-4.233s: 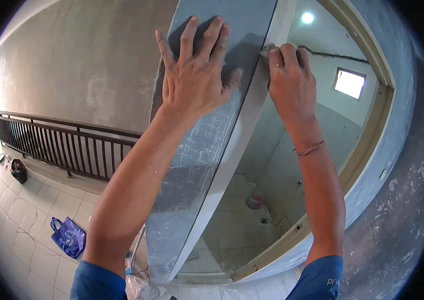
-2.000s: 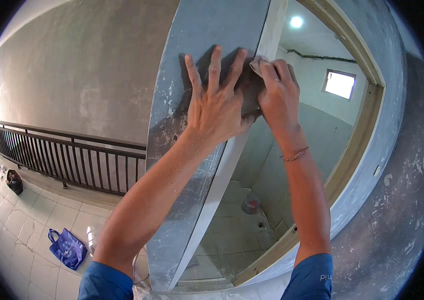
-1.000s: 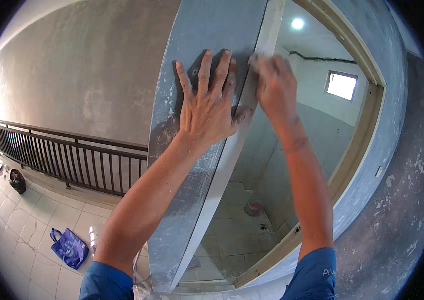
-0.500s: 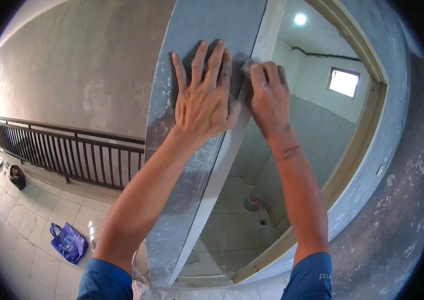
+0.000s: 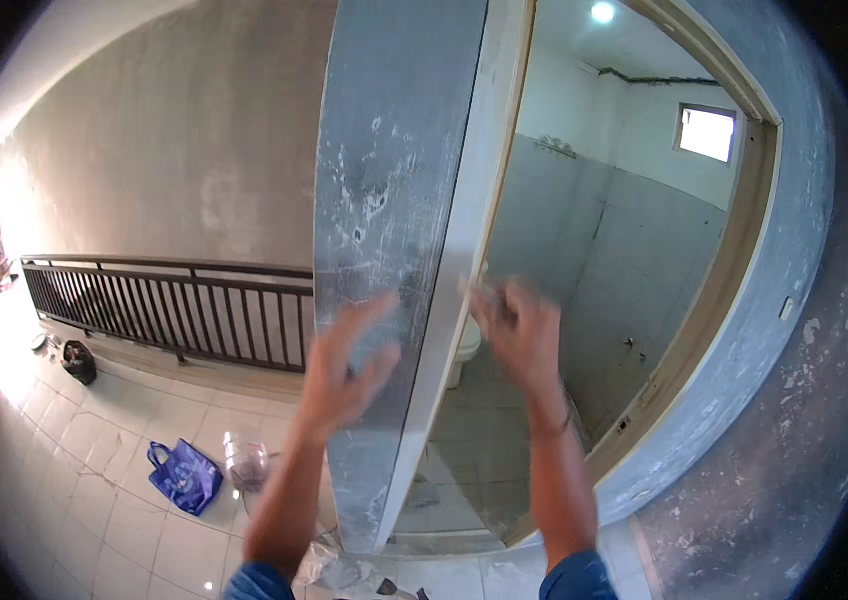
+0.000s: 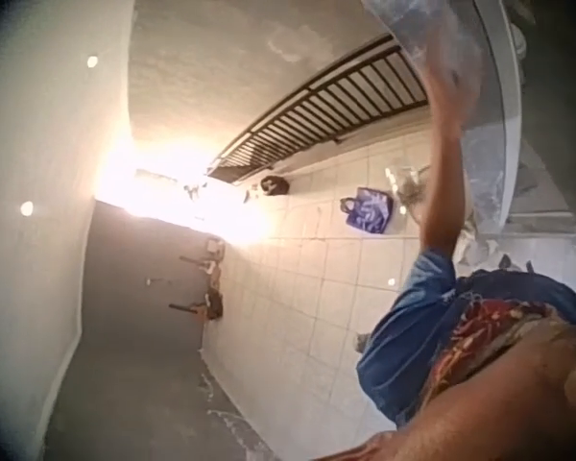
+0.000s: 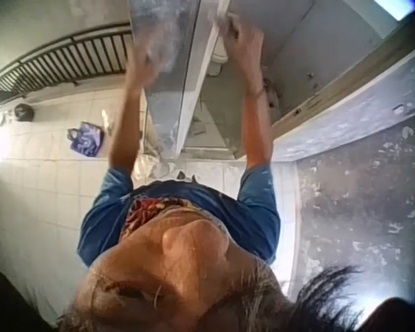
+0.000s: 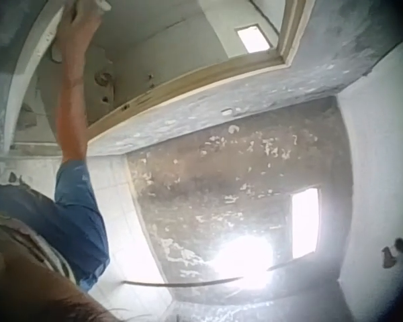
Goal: Sanding the wooden frame of a bathroom door using a piece of sandpaper.
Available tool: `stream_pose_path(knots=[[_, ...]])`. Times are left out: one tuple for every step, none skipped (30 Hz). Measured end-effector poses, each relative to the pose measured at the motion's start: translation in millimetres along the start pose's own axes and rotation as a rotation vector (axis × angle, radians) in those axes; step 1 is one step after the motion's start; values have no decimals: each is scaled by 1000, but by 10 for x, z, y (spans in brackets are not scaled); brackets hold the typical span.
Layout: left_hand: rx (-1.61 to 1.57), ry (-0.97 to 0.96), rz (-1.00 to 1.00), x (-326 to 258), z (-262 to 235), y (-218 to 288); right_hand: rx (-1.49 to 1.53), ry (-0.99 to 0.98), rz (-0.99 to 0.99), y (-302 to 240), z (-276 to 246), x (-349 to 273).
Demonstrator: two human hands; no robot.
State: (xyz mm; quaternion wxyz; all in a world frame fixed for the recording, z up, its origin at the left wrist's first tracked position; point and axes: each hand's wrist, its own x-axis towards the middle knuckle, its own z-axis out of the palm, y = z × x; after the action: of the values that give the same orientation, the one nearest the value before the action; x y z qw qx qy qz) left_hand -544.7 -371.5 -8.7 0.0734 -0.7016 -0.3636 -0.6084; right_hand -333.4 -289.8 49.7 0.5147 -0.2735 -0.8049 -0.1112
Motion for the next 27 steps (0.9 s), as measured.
stream_pose_path(knots=[[-99, -38, -138, -358, -13, -25, 216, -18, 68, -120, 120, -284], [-221, -74, -285, -711, 37, -45, 414, -50, 144, -221, 228, -614], [-340, -98, -405, -963, 124, 32, 533, -53, 224, -302, 281, -930], [-465, -126, -524, -1172, 225, 75, 647, -55, 307, -338, 345, -1229], [-571, -183, -675, -1394, 285, 116, 669, -171, 493, -369, 369, -1512], [-675, -237, -823, -1576, 326, 153, 687, -289, 675, -395, 409, -1776], [-613, -260, -804, -1733, 382, 213, 729, -257, 809, -399, 562, -2112], [-551, -279, -787, -1860, 456, 275, 770, -229, 942, -415, 692, -2409], [-542, -272, -797, -1962, 488, 302, 779, -240, 944, -498, 732, -2590], [-391, -290, -759, -2068, 502, 325, 929, -259, 1027, -600, 759, -2754], [-245, -307, -714, -2131, 519, 352, 1073, -275, 1107, -645, 754, -2863], [-194, -311, -776, -2175, 510, 390, 1073, -283, 1114, -655, 738, -2947], [-193, -311, -782, -2209, 490, 401, 1123, -350, 1152, -663, 736, -2993], [-205, -299, -784, -2245, 474, 410, 1170, -418, 1191, -667, 723, -3029], [-219, -288, -786, -2278, 463, 422, 1168, -421, 1199, -651, 695, -3050], [-221, -288, -791, -2289, 450, 421, 1199, -445, 1176, -623, 664, -3022], [-225, -266, -798, -2285, 436, 419, 1230, -469, 1153, -610, 635, -2986], [-229, -245, -806, -2284, 432, 421, 1228, -473, 1159, -617, 607, -2941], [-232, -245, -810, -2283, 442, 424, 1158, -476, 1131, -631, 574, -2877], [-256, -184, -840, -2284, 460, 426, 1089, -480, 1102, -643, 552, -2848], [-279, -123, -869, -2302, 472, 426, 1086, -485, 1107, -649, 548, -2856], [-283, -119, -874, -2337, 491, 413, 1059, -460, 1100, -644, 539, -2867], [-294, -58, -878, -2382, 512, 378, 1032, -437, 1093, -640, 534, -2882], [-305, 4, -882, -2427, 525, 349, 1029, -445, 1096, -639, 533, -2900], [-306, 7, -889, -2463, 514, 327, 1031, -422, 1127, -643, 535, -2925], [-271, -49, -928, -2489, 486, 301, 1033, -399, 1159, -649, 536, -2948], [-234, -106, -966, -2511, 472, 287, 1032, -406, 1163, -657, 537, -2962]])
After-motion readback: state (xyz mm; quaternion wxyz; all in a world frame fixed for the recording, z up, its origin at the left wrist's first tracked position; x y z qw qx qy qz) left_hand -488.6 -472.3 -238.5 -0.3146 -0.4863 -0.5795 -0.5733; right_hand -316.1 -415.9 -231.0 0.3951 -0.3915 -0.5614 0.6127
